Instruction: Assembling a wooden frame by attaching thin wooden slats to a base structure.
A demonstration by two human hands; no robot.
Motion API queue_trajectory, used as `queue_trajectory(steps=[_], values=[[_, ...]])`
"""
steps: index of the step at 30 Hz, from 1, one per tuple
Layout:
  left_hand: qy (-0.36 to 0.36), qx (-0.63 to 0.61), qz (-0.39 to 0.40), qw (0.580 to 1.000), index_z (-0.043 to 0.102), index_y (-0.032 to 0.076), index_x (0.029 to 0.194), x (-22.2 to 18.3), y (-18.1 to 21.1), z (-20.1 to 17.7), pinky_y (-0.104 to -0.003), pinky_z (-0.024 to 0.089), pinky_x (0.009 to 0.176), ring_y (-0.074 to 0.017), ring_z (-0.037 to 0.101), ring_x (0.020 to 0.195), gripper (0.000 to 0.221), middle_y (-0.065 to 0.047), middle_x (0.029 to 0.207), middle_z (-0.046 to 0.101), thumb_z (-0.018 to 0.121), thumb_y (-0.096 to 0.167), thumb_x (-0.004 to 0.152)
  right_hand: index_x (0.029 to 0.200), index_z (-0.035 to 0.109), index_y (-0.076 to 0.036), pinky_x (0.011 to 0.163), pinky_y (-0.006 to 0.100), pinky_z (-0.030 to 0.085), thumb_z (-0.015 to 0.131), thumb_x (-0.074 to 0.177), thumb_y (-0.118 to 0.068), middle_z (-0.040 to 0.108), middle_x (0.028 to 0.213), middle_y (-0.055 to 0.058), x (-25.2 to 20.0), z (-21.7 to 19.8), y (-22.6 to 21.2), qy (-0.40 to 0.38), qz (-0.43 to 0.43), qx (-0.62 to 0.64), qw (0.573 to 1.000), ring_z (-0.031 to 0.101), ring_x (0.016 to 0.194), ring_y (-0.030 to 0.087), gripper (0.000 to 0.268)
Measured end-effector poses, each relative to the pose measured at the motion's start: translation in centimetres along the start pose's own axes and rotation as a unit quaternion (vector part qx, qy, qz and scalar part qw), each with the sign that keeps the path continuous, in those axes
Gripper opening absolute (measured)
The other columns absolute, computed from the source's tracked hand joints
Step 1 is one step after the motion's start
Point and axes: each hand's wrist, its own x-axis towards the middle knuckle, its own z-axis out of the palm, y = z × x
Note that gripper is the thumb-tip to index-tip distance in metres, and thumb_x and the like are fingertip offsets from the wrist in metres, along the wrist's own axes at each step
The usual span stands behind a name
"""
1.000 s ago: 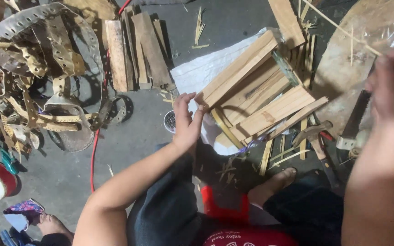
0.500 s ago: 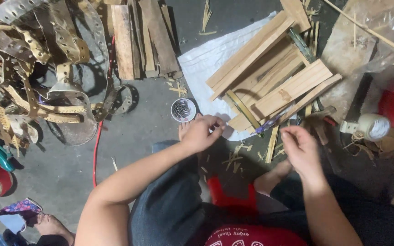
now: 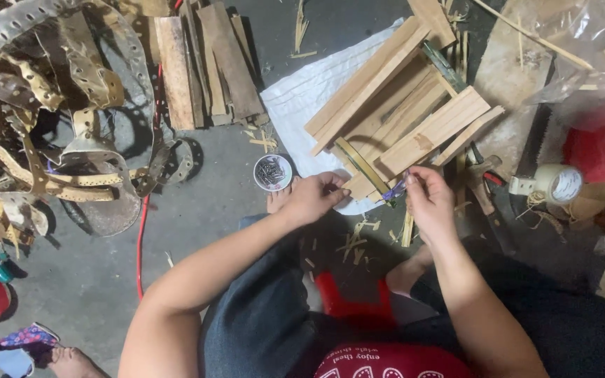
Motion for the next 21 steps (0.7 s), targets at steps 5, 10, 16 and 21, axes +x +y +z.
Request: queue_trajectory(steps=[5, 10, 16, 21], values=[[-0.009, -0.037, 0.004, 0.999, 0.075, 0.017, 0.102, -2.0, 2.7, -2.6, -0.056, 0.032, 0.111, -0.0334, 0.075, 0.102, 0.027, -0.005, 0.092, 0.079, 0.071, 0.042, 0.092, 0.121, 0.061, -0.002, 0.040, 0.013, 0.033, 0.057, 0.105, -0.008, 0.045, 0.078, 0.000, 0.4, 0.6, -0.3, -0.023, 0.034, 0.041, 0.998, 0.044, 0.049, 0.001, 0.017], [0.016, -0.101, 0.019, 0.995, 0.073, 0.013, 0.095, -3.0, 3.9, -3.9, -0.038, 0.057, 0.078, -0.0253, 0.075, 0.080, 0.019, -0.006, 0.084, 0.076, 0.075, 0.031, 0.090, 0.115, 0.064, -0.006, 0.039, 0.015, 0.033, 0.060, 0.104, -0.010, 0.044, 0.074, -0.001, 1.5, 0.4, 0.3, -0.040, 0.052, 0.083, 0.994, 0.044, 0.045, 0.003, 0.012], [0.035, -0.149, 0.061, 0.986, 0.072, 0.011, 0.093, -3.3, 3.0, -3.5, -0.026, 0.051, 0.051, -0.0136, 0.064, 0.053, 0.017, -0.004, 0.074, 0.072, 0.079, 0.026, 0.087, 0.109, 0.065, -0.007, 0.038, 0.014, 0.030, 0.064, 0.101, -0.010, 0.039, 0.073, -0.005, 2.4, 0.5, -0.1, -0.077, 0.072, 0.140, 0.985, 0.040, 0.044, 0.001, 0.009], [0.083, -0.176, 0.144, 0.970, 0.071, 0.004, 0.091, -4.7, 4.5, -4.6, -0.029, 0.055, 0.051, -0.0211, 0.069, 0.060, 0.014, -0.012, 0.074, 0.074, 0.078, 0.016, 0.088, 0.101, 0.064, -0.009, 0.040, 0.015, 0.032, 0.069, 0.099, -0.009, 0.044, 0.070, -0.004, 3.6, 0.4, 1.4, -0.073, 0.064, 0.170, 0.981, 0.042, 0.046, 0.003, 0.006]])
